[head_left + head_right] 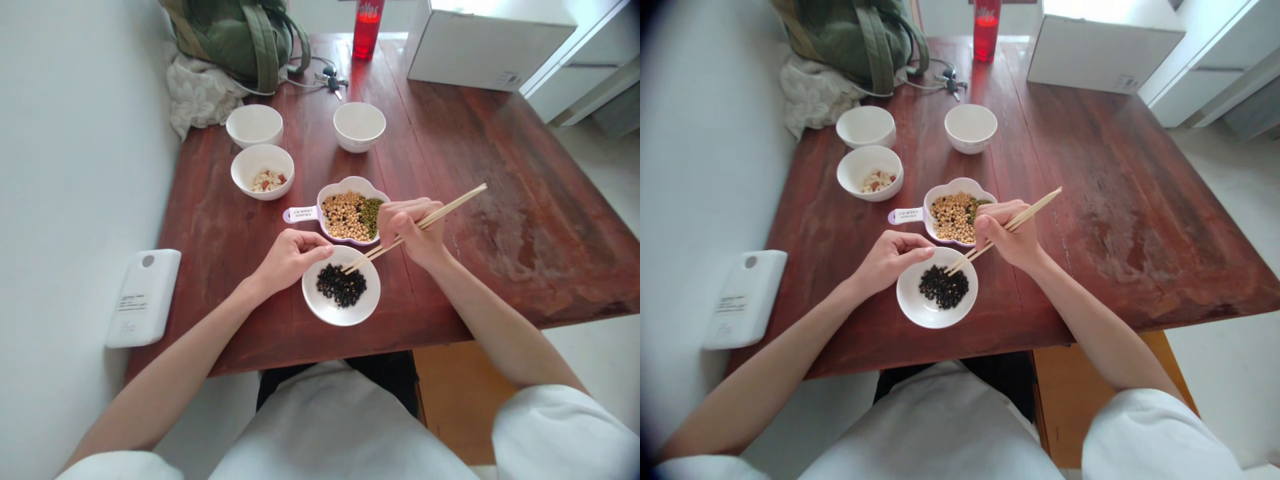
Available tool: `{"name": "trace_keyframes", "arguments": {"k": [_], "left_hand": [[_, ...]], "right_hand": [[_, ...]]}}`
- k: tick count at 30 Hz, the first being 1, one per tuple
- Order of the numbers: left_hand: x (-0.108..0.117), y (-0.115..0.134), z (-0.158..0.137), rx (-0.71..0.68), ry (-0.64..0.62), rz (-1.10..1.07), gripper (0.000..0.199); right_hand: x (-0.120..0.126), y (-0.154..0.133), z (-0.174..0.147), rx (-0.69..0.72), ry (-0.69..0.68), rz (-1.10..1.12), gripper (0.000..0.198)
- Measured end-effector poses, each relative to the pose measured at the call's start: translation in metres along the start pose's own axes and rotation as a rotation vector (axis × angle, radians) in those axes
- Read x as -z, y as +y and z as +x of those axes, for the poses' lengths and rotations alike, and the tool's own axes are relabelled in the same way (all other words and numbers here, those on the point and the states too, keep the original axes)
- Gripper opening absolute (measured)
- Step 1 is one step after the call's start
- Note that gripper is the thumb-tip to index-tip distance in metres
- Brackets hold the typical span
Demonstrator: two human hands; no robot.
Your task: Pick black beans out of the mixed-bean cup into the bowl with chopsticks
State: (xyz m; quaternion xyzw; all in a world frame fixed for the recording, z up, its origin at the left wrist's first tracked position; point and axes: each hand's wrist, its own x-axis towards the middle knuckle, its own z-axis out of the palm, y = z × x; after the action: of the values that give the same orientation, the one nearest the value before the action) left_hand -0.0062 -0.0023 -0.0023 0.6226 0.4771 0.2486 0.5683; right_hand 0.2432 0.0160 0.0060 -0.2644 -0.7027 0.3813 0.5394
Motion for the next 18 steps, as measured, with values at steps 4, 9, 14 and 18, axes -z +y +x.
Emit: {"name": "trace_keyframes", "arguments": {"k": [4, 9, 14, 18], "left_hand": [[0.0004, -0.0014, -0.0004, -0.021, -0.012, 0.018, 0.034], [0.0001, -0.0014, -0.0012, -0.032, -0.017, 0.017, 0.034], [0.0001, -0.0001, -0.0018, -0.036, -0.018, 0.03, 0.033], [-0.0002, 0.0024, -0.0022, -0.056, 0.008, 0.059, 0.032]], "right_hand": [[0.0032, -0.0036, 0.0007, 0.022, 0.096, -0.022, 0.058], [-0.0001, -0.0066, -0.0019, 0.055, 0.044, -0.067, 0.048], [-0.0049, -0.0064, -0.002, 0.093, -0.063, -0.04, 0.039], [-0.0053, -0.0063, -0.001, 0.07, -0.131, 0.088, 0.042]]}}
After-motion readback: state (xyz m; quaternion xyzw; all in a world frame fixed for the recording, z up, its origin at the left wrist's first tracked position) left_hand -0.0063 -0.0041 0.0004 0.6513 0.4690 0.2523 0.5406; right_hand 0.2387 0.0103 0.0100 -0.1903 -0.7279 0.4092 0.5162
